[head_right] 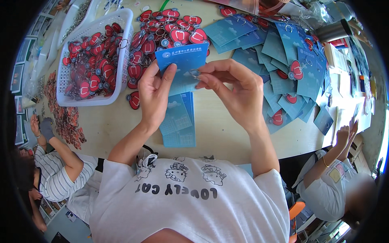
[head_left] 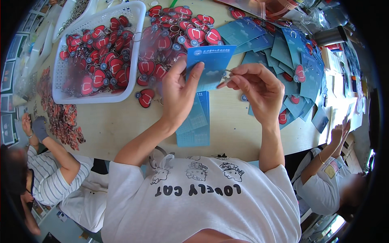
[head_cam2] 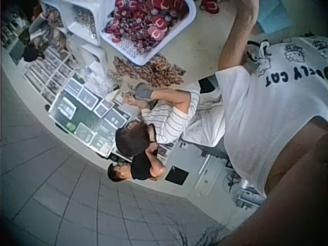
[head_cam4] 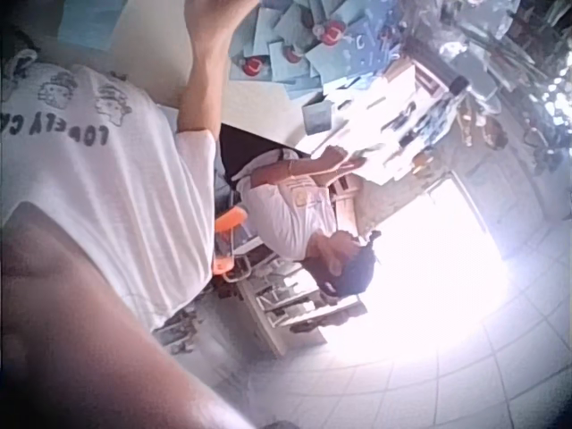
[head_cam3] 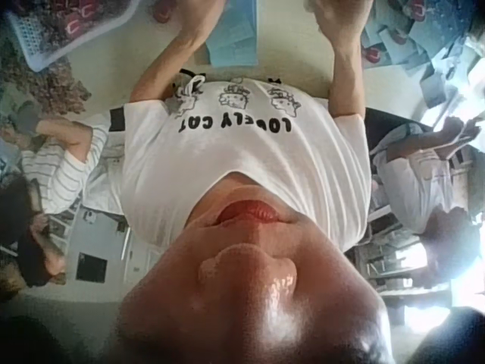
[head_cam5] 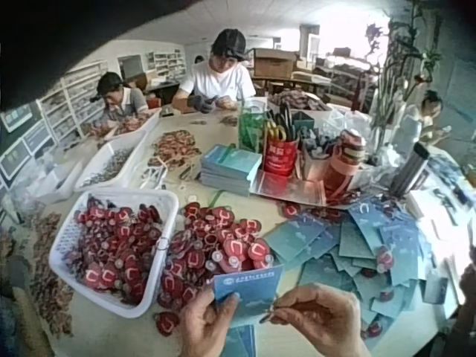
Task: The person assembles heart-shaped keychains by attaching them to blue cardboard backing cards. They pick up a keychain from a white basket, thread the metal ring through a hole in the card, and place the finished unit on a growing pile on the table.
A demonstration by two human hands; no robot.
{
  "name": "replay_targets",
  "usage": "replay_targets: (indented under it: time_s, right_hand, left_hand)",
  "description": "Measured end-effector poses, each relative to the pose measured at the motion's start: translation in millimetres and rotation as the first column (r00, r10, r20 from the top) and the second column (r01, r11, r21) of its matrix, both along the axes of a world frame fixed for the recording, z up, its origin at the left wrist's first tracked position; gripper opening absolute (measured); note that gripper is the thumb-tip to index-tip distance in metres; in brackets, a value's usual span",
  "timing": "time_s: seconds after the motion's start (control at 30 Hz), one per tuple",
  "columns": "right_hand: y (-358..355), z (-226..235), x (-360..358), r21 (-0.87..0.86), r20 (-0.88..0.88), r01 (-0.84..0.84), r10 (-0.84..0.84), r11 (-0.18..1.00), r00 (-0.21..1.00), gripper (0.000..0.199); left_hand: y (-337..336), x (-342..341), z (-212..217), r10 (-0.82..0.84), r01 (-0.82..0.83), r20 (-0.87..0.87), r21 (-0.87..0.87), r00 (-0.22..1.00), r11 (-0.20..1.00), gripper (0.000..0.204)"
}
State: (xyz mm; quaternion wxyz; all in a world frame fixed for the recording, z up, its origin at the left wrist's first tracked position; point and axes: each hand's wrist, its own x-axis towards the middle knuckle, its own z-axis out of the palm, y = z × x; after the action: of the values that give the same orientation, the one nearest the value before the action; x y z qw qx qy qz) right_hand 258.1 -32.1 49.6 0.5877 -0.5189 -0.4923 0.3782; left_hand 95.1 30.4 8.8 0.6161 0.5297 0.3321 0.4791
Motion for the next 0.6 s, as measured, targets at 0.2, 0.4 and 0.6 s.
replay_targets:
  time_s: [0.2, 0.4, 0.6]
  right_hand:
    - [7, -12, -6, 0.040, 0.119, 0.100, -0.104, 0.994, 0.987, 0.011]
    - [5, -14, -13, 0.015, 0.046, 0.162, -0.162, 0.987, 0.986, 0.015]
    - [4, -18, -8, 0.047, 0.364, 0.256, -0.255, 0.966, 0.896, 0.025]
  left_hand:
    - [-13, 7, -1, -0.104, 0.098, 0.103, 0.059, 0.989, 0.993, 0.014]
    - [-14, 7, -3, -0.099, 0.117, 0.182, -0.091, 0.978, 0.989, 0.016]
    - [-20, 6, -2, -0.078, 0.127, 0.301, -0.147, 0.950, 0.981, 0.019]
